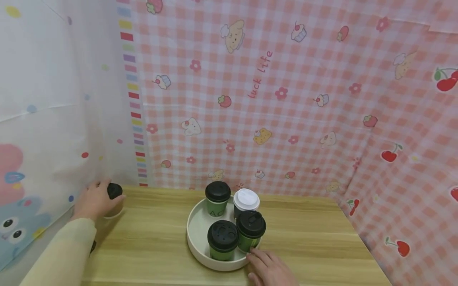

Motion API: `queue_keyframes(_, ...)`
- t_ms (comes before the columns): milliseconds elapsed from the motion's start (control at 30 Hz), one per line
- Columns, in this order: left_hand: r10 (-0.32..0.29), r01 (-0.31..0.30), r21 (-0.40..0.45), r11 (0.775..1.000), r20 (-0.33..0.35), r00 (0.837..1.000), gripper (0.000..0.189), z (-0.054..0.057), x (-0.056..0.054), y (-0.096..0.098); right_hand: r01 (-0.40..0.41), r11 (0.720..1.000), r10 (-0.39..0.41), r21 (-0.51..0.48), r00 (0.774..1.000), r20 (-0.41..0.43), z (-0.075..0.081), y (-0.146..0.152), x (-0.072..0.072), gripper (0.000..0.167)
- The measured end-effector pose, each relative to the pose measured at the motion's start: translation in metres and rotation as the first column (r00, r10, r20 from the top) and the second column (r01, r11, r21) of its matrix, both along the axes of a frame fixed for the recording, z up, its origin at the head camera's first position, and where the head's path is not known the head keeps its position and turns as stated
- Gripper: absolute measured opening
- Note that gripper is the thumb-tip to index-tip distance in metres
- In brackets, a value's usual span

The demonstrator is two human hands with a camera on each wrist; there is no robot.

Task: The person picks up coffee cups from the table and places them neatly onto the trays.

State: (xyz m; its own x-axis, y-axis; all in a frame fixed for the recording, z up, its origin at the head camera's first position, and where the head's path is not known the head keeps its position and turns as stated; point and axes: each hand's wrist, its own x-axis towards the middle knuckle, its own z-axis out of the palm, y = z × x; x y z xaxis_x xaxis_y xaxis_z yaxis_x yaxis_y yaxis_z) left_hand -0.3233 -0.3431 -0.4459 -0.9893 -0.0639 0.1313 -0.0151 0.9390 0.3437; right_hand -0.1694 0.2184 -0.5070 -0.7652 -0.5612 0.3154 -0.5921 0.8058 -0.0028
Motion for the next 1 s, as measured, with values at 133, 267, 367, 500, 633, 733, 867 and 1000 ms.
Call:
queue_keyframes(133, 0.002, -0.003, 0.013, 1.000, 0.029, 1.000, 0.098, -0.0032, -0.0014, 0.0010, -0.001, 1.000, 0.001, 0.000, 1.000, -0.011, -0.0008, -0.0003, 0.0001, 0.041)
queue_keyframes(267, 0.012, -0.012, 0.025, 1.000, 0.014, 1.000, 0.093, -0.0046, -0.0029, 0.0038, 0.018, 1.000, -0.019, -0.018, 1.000, -0.017, -0.0015, -0.0012, 0.0013, 0.041)
queue_keyframes(367, 0.019, -0.019, 0.026, 0.999, -0.003, 1.000, 0.088, -0.0043, -0.0032, 0.0055, 0.048, 0.998, -0.048, -0.037, 0.999, 0.014, -0.0007, -0.0022, 0.0020, 0.042)
queue_keyframes(500, 0.020, -0.020, 0.027, 0.999, -0.008, 1.000, 0.085, -0.0037, -0.0034, 0.0059, 0.072, 0.997, -0.070, -0.038, 0.997, 0.036, 0.0002, -0.0029, 0.0018, 0.042)
queue_keyframes(633, 0.019, -0.019, 0.028, 0.999, 0.001, 1.000, 0.086, -0.0036, -0.0036, 0.0054, 0.068, 0.997, -0.068, -0.045, 0.998, 0.002, -0.0006, -0.0028, 0.0009, 0.039)
queue_keyframes(733, 0.019, -0.019, 0.030, 0.999, 0.004, 1.000, 0.086, -0.0036, -0.0035, 0.0054, 0.055, 0.996, -0.056, -0.066, 0.998, -0.018, -0.0012, -0.0025, 0.0004, 0.038)
queue_keyframes(867, 0.019, -0.019, 0.030, 0.999, 0.007, 1.000, 0.086, -0.0032, -0.0031, 0.0057, 0.043, 0.997, -0.044, -0.070, 0.999, -0.018, -0.0003, -0.0015, 0.0002, 0.038)
queue_keyframes(1000, 0.020, -0.020, 0.038, 0.999, 0.010, 1.000, 0.087, -0.0019, -0.0021, 0.0061, 0.049, 0.997, -0.050, -0.059, 0.999, -0.018, 0.0003, -0.0005, -0.0003, 0.038)
